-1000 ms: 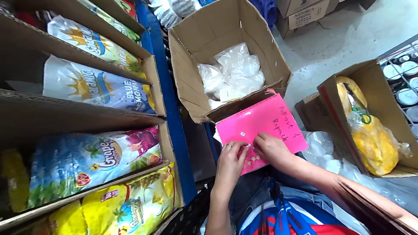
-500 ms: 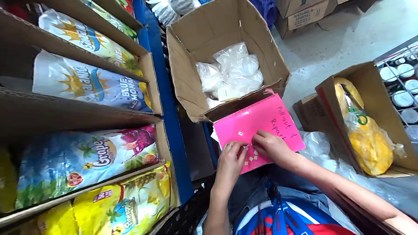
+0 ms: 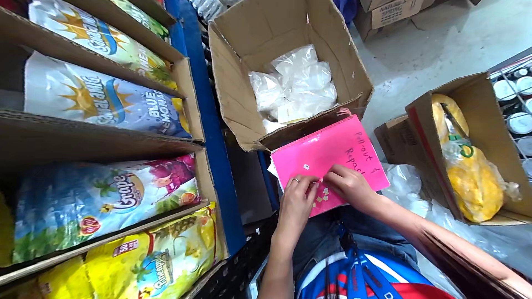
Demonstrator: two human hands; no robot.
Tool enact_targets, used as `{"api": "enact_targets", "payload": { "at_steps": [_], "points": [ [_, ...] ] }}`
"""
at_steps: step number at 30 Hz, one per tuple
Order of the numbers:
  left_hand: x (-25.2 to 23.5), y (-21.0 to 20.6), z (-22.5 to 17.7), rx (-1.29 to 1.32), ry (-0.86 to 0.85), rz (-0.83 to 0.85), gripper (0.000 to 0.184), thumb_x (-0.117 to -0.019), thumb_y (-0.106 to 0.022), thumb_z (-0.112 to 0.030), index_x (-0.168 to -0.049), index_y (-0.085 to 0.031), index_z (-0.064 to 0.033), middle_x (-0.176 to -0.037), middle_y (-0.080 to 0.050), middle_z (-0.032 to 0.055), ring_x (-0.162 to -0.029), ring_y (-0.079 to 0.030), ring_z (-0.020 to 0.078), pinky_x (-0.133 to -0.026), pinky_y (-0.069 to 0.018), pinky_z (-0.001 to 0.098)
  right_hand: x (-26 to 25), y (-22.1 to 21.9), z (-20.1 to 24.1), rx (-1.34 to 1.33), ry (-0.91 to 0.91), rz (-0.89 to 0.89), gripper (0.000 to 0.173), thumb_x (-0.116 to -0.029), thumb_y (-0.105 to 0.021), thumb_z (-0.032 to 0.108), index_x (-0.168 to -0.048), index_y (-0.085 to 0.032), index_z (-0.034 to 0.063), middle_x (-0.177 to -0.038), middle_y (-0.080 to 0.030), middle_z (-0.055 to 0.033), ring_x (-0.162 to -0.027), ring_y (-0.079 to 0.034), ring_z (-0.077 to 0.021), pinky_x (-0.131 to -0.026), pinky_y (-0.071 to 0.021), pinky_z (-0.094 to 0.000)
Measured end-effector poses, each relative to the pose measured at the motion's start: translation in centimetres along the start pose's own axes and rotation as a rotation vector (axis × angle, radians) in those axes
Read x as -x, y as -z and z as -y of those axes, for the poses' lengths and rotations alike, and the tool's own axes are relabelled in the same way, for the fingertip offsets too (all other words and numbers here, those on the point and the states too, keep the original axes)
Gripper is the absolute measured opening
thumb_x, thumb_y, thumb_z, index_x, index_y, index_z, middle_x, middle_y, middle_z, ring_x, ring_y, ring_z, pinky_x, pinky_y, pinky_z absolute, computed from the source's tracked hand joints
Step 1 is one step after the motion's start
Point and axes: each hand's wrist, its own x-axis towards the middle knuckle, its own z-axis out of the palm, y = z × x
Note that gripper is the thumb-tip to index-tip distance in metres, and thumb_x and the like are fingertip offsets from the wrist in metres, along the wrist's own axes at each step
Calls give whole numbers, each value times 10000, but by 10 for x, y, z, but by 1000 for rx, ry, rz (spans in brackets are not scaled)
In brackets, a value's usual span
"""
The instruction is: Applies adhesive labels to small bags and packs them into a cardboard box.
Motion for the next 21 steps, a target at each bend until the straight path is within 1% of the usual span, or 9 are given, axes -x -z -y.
{"api": "enact_targets", "payload": {
  "at_steps": [4,8,9,11,14,17,19,21],
  "points": [
    [-1,-2,-1,1,-2,6,161,-951,-654,-107,-1034,-763,-23,-958,-724,129,-925,-702,268,-842,-569,385,1,1,-3,-29,21,11,117,-972,-630,80,-926,-705,2,-884,-678,-152,-809,-691,-255,-710,-578,-325],
    [-1,-3,-2,7,-12,7,161,-950,-658,-117,-1026,-767,-26,-960,-726,131,-930,-700,266,-848,-566,377,-1,13,-4,-141,-24,105,120,-974,-625,75,-979,-694,-23,-980,-691,-181,-886,-704,-271,-789,-585,-344],
    [-2,-3,-3,13,-12,9,163,-954,-656,-121,-1028,-767,-28,-961,-725,128,-933,-699,263,-850,-565,374,-2,17,-4,-173,-48,135,126,-980,-620,79,-995,-687,-26,-993,-686,-184,-890,-698,-267,-797,-581,-344],
    [-3,-3,-3,27,-13,11,165,-956,-655,-125,-1028,-767,-29,-963,-725,126,-937,-697,258,-851,-563,367,-5,24,-4,-242,-102,177,137,-976,-628,80,-1013,-685,-39,-984,-677,-189,-846,-680,-247,-774,-569,-327],
    [-4,-1,-6,82,-24,11,160,-951,-664,-121,-1021,-770,-23,-962,-727,126,-932,-696,242,-858,-559,352,-9,33,-2,-363,-164,200,146,-956,-654,73,-1012,-691,-57,-931,-665,-176,-744,-607,-160,-696,-511,-240],
    [-4,3,-11,139,-36,5,157,-948,-669,-138,-992,-767,-23,-947,-723,106,-905,-687,181,-847,-548,288,-11,40,0,-486,-233,225,170,-961,-664,96,-1017,-683,-63,-903,-650,-141,-712,-563,-70,-669,-473,-172],
    [-4,6,-14,187,-34,-4,158,-941,-672,-148,-974,-761,-22,-924,-715,86,-863,-668,119,-811,-533,223,-13,43,2,-587,-299,237,183,-966,-671,114,-1028,-673,-58,-883,-640,-87,-705,-540,-7,-666,-456,-135],
    [-5,9,-17,274,7,-10,153,-936,-675,-148,-968,-752,-20,-904,-697,55,-821,-628,40,-746,-497,152,-14,46,4,-711,-378,239,166,-965,-674,127,-1033,-660,-23,-848,-625,6,-702,-535,49,-669,-457,-112]
  ]
}}
